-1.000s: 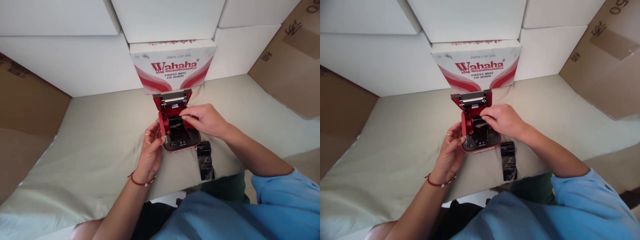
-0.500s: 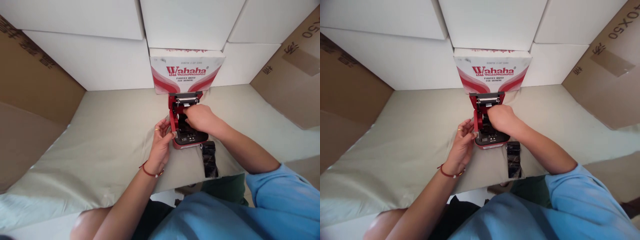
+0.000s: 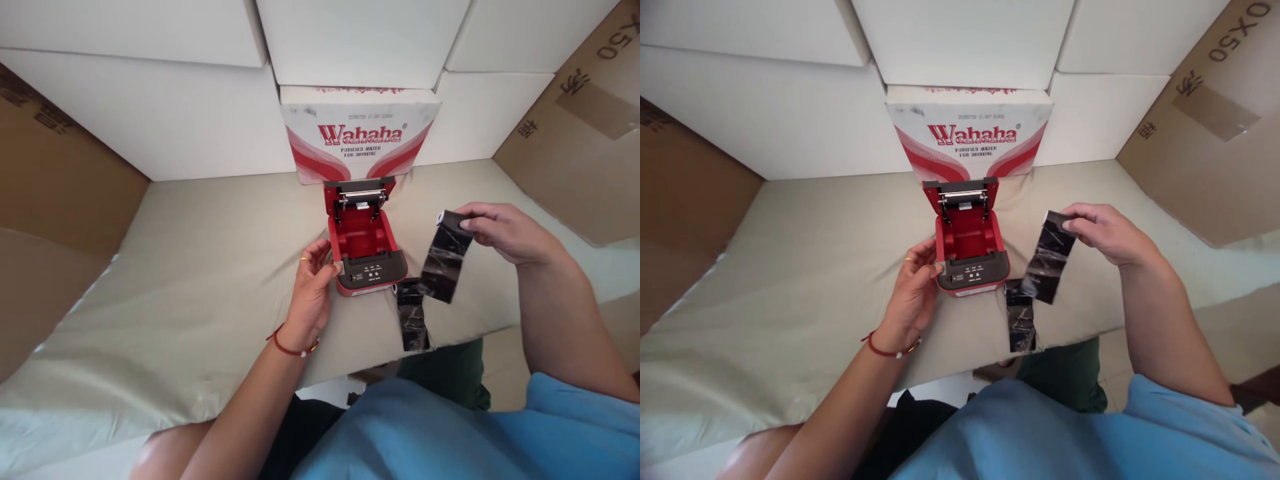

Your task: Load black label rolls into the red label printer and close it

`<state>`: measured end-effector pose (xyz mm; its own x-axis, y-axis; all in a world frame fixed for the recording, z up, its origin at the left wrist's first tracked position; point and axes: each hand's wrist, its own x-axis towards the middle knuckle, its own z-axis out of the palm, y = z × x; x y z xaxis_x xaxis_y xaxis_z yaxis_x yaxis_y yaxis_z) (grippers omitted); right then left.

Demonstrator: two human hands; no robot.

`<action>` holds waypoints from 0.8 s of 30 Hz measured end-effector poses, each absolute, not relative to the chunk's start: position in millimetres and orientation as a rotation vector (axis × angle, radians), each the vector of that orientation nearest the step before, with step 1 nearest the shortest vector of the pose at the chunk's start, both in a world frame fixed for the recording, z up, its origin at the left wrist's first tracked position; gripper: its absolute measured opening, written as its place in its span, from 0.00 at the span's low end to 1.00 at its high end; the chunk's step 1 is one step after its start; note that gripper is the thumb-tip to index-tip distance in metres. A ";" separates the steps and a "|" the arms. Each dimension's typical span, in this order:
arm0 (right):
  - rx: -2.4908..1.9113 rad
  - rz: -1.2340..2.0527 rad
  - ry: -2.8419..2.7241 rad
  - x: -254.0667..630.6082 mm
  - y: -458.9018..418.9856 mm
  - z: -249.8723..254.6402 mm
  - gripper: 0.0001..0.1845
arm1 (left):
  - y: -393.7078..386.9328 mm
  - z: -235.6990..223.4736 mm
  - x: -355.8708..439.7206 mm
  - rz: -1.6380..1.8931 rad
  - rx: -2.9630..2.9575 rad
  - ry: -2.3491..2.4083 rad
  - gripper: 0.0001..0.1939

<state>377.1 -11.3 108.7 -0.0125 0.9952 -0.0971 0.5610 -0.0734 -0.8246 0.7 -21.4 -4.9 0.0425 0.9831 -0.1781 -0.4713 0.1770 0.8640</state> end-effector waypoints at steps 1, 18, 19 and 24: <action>-1.740 1.032 -1.572 388.6 -10.2 99.0 0.17 | -21.4 -5.4 0.6 1.276 0.712 0.926 0.28; -1.577 0.761 -2.443 294.8 -68.0 46.1 0.17 | -25.0 4.8 3.9 1.290 0.681 0.958 0.25; -1.594 0.753 -2.450 293.0 -69.9 44.1 0.17 | -25.0 4.5 4.6 1.297 0.678 0.958 0.25; -1.627 0.818 -2.481 296.6 -78.0 69.5 0.15 | -24.8 2.6 5.7 1.296 0.687 0.969 0.26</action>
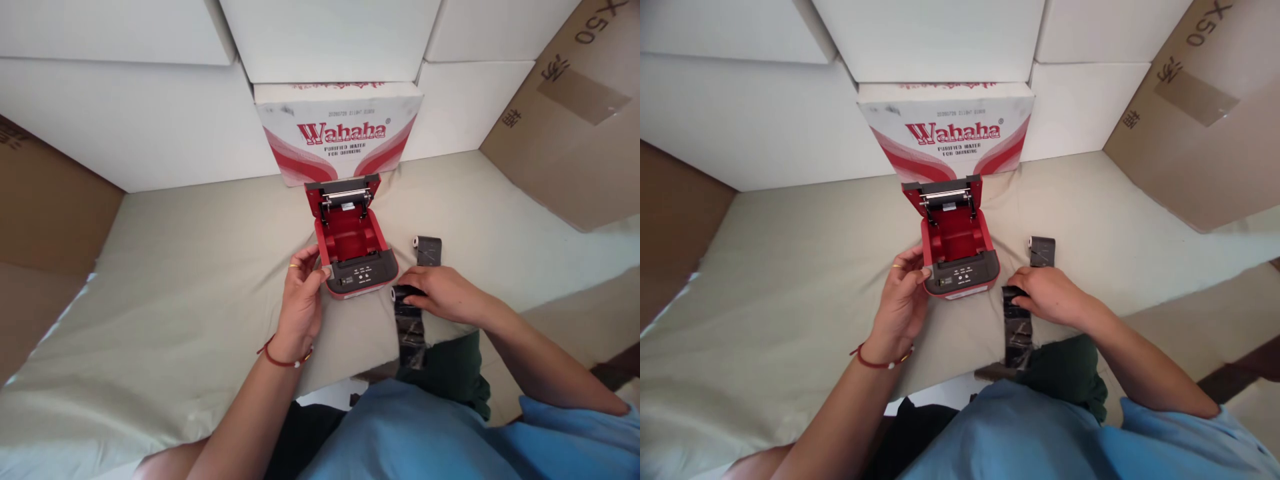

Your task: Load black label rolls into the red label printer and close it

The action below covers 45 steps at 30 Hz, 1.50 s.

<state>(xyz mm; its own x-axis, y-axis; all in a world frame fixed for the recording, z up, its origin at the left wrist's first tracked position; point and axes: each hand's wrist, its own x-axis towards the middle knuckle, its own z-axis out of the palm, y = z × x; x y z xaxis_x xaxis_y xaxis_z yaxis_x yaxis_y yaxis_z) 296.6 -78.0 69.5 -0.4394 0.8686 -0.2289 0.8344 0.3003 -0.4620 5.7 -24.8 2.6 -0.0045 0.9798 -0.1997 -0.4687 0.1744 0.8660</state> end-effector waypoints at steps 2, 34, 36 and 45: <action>-1.502 0.914 -2.464 306.1 -78.5 99.3 0.14 | -24.8 1.0 5.4 1.294 0.691 0.963 0.26; -1.697 0.403 -2.673 179.9 36.2 114.6 0.12 | -25.5 8.9 5.4 1.268 0.739 0.911 0.25; -1.482 0.484 -2.572 195.4 21.3 114.6 0.13 | -26.1 8.3 4.6 1.270 0.749 0.903 0.24; -0.830 0.359 -2.457 255.1 -53.2 75.7 0.21 | -27.6 4.8 3.9 1.301 0.840 1.015 0.23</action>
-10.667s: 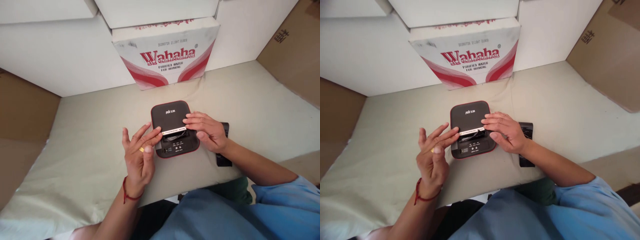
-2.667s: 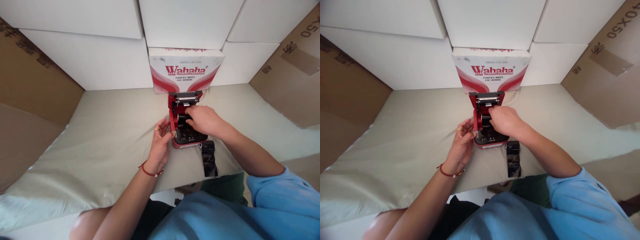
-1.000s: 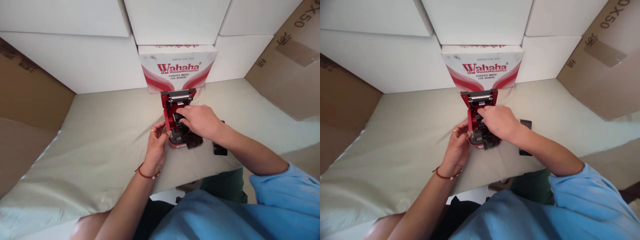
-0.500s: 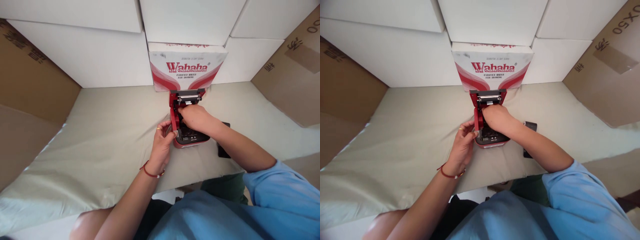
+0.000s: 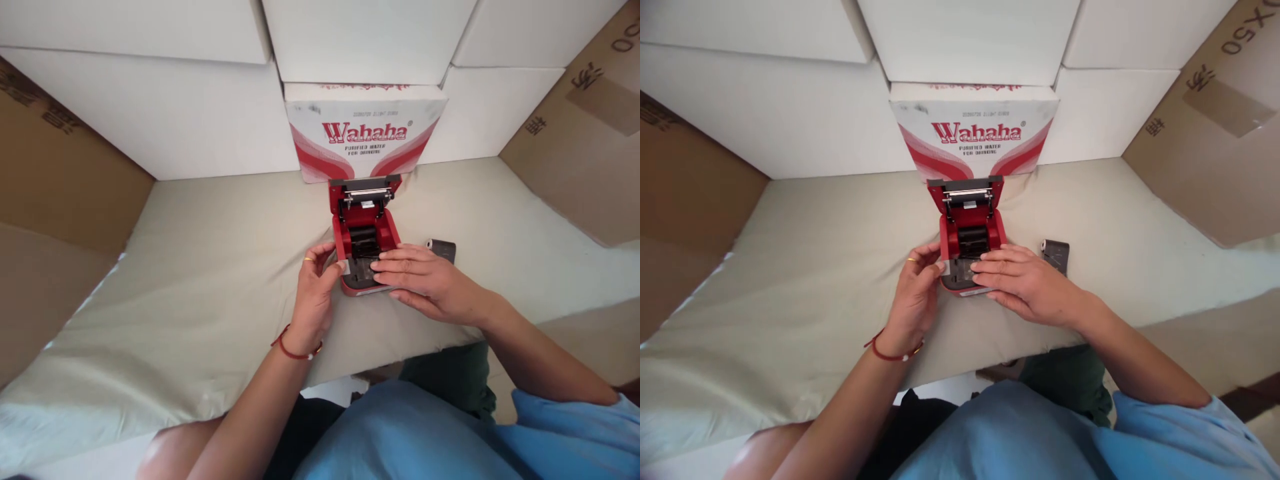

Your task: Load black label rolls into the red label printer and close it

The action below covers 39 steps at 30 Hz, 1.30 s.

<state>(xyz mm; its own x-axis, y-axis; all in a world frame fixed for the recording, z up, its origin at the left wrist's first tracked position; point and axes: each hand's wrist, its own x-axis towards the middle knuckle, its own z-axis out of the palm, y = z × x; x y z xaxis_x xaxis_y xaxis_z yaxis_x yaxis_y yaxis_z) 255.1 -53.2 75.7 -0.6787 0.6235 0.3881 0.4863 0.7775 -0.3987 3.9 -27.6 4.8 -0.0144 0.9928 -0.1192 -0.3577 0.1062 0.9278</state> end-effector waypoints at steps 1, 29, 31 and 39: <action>-0.819 0.336 -2.454 257.8 -54.8 71.4 0.23 | -29.7 4.8 3.6 1.335 0.897 1.067 0.22; -1.099 0.820 -1.601 242.7 49.7 71.2 0.39 | -68.6 11.9 13.1 1.291 2.546 1.048 0.31; -1.080 0.798 -1.632 245.7 31.5 71.2 0.37 | -69.1 10.7 13.1 1.303 2.536 1.072 0.29; -0.938 0.632 -1.893 261.0 -2.0 31.4 0.29 | -66.8 12.0 7.7 1.352 2.549 0.998 0.38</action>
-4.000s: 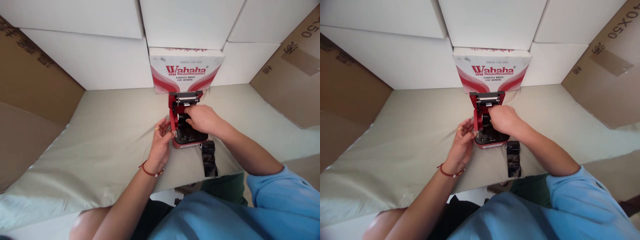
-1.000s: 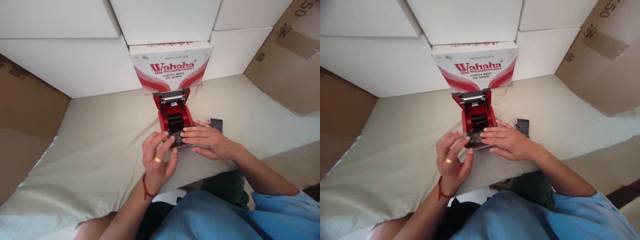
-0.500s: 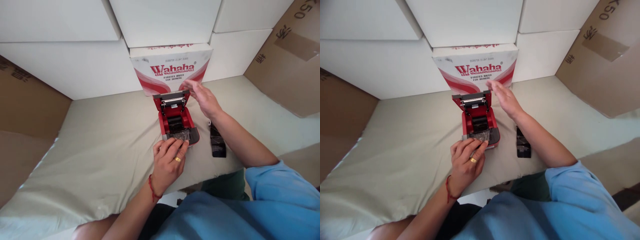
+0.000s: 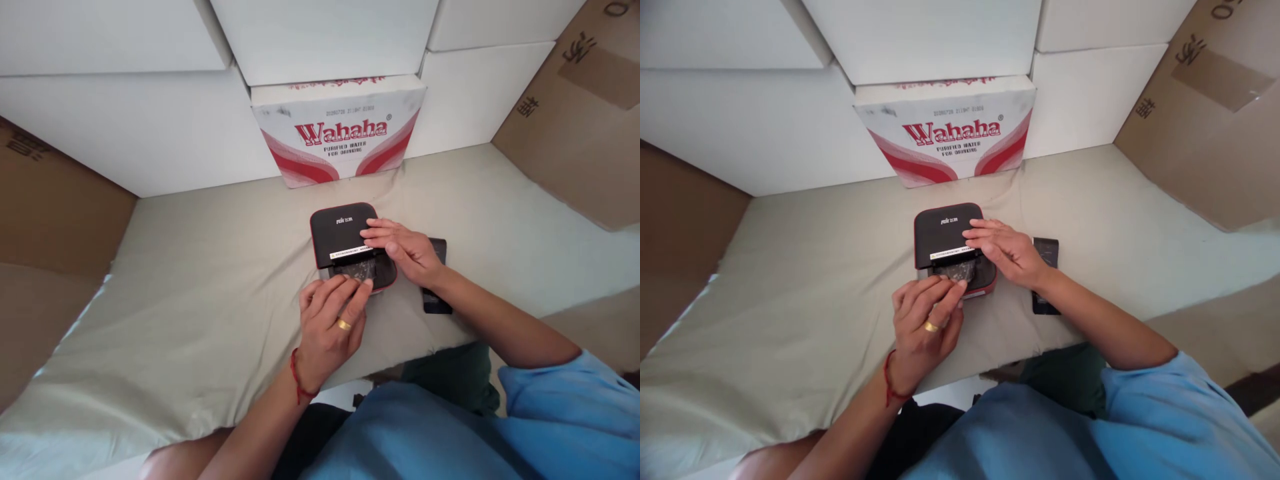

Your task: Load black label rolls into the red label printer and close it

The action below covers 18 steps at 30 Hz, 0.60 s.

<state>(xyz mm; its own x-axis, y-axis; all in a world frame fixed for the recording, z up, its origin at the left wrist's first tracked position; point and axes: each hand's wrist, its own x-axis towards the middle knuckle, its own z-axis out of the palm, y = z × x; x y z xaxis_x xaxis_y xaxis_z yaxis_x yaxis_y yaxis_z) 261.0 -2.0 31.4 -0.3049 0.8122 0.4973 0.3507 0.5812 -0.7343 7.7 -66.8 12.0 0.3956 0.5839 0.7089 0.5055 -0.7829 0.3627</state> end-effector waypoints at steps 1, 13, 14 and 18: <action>-0.911 0.609 -1.884 260.0 -3.2 26.4 0.27 | -65.0 12.7 5.5 1.393 2.521 0.993 0.40; -0.829 0.525 -1.905 258.4 -8.8 14.0 0.22 | -32.3 23.0 -28.6 1.216 2.211 1.208 0.24; -0.818 0.508 -1.902 258.3 -8.9 13.6 0.21 | -32.3 23.6 -28.9 1.214 2.234 1.215 0.23; -0.797 0.440 -1.936 257.0 -11.3 14.7 0.21 | -31.9 22.4 -27.4 1.234 2.214 1.233 0.22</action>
<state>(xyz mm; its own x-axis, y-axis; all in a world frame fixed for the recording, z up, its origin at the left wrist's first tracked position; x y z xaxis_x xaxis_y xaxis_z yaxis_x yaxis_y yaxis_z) 257.0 -11.3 14.7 -0.3245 0.6922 0.6446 0.3452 0.7211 -0.6006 -27.4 -31.9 22.4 0.2535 0.8084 0.5313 0.5307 -0.5754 0.6223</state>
